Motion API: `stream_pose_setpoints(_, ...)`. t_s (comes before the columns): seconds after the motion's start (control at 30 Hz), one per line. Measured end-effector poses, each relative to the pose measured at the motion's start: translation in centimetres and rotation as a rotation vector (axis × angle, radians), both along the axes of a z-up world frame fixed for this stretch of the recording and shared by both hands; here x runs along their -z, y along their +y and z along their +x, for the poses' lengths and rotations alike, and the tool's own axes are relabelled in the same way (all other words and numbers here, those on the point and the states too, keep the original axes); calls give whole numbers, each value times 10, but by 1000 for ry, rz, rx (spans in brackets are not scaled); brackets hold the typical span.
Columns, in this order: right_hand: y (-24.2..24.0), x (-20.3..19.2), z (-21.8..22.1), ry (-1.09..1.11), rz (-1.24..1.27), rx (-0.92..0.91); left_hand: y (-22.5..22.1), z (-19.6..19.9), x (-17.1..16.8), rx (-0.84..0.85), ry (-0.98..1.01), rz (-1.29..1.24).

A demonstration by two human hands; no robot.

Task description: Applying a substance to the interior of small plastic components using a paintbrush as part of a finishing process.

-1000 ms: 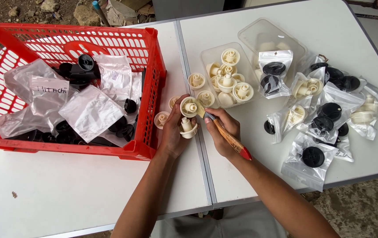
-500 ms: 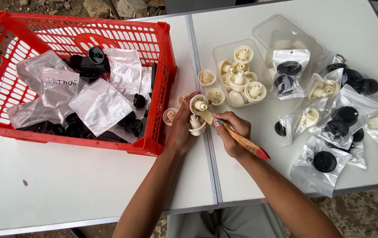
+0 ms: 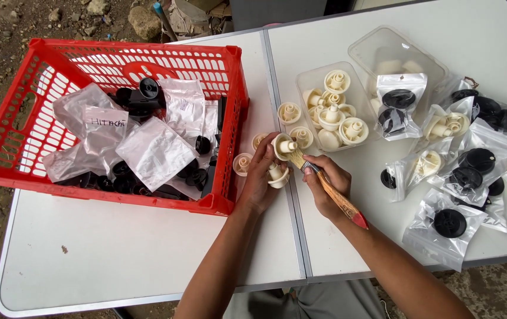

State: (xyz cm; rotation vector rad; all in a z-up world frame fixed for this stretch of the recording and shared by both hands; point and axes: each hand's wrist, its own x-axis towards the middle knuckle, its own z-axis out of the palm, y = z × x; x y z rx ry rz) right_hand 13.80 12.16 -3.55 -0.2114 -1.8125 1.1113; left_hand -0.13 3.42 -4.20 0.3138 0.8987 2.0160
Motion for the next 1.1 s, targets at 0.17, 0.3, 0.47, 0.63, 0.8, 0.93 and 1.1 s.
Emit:
stream_pose_setpoints(0.17,1,13,-4,-6,-61,-31,-4,-2,-10,35,-72,73)
stream_pose_setpoints(0.3,-2,6,-1,-37,-49,-14,-4,-3,3,14,-76,71)
stream_pose_setpoints(0.47,-1,8,1,-76,-68,-36,-5,-3,8,-1,-70,58)
stream_pose_setpoints(0.63,2,2,-3,-41,-71,17,-4,-4,-2,1,-50,58)
stream_pose_setpoints(0.8,2,11,-3,-8,-83,85,-7,-5,-6,11,-40,49)
stream_pose_setpoints(0.93,2,22,-4,-46,-80,91,-7,-5,-3,-1,-59,64)
stream_pose_setpoints(1.1,-2,14,0,-20,-45,44,-5,-8,6,12,-39,88)
